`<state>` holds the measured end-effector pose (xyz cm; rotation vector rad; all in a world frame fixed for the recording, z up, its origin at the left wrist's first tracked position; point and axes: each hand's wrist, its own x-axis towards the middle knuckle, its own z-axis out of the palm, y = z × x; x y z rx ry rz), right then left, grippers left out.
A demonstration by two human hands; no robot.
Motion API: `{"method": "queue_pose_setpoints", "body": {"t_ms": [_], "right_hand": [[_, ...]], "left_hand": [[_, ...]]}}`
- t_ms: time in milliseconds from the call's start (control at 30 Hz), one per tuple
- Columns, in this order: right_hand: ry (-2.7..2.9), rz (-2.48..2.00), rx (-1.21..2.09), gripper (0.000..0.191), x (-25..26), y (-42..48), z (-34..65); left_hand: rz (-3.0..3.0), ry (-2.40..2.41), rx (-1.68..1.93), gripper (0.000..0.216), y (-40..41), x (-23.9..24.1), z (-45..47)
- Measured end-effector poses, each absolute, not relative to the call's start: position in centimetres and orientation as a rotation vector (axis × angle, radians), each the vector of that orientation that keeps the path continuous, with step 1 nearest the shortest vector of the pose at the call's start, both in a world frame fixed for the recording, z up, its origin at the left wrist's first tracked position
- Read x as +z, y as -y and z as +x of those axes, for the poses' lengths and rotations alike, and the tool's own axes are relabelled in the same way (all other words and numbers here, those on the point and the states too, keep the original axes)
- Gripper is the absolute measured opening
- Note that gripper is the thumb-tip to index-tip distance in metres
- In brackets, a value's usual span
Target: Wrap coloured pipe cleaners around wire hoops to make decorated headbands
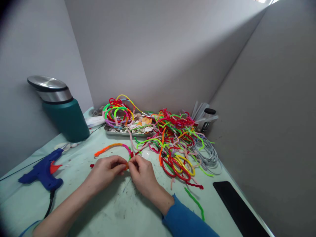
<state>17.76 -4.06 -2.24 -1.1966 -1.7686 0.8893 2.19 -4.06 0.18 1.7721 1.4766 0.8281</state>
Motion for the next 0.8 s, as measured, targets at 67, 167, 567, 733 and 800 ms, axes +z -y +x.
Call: {"method": "queue_pose_setpoints", "body": {"t_ms": [67, 167, 567, 733, 800], "right_hand": [[1.763, -1.198, 0.888, 0.014, -2.2, 4.0, 17.8], [1.690, -1.195, 1.006, 0.015, -2.3, 3.9, 17.7], [1.495, -1.136, 1.318, 0.019, -2.1, 3.1, 17.9], [1.586, -1.133, 1.264, 0.017, -2.2, 3.1, 18.0], [1.595, -1.125, 1.279, 0.016, -2.1, 3.1, 18.1]], "left_hand": [[1.729, -1.484, 0.847, 0.019, 4.0, 0.2, 2.2], [1.563, -1.436, 0.897, 0.018, 3.9, -0.1, 2.2], [1.389, -1.368, 0.944, 0.021, 3.6, -0.5, 2.1], [1.537, -1.436, 0.890, 0.018, 4.0, 0.0, 2.1], [1.564, -1.434, 0.890, 0.018, 4.0, -0.1, 2.1]]}}
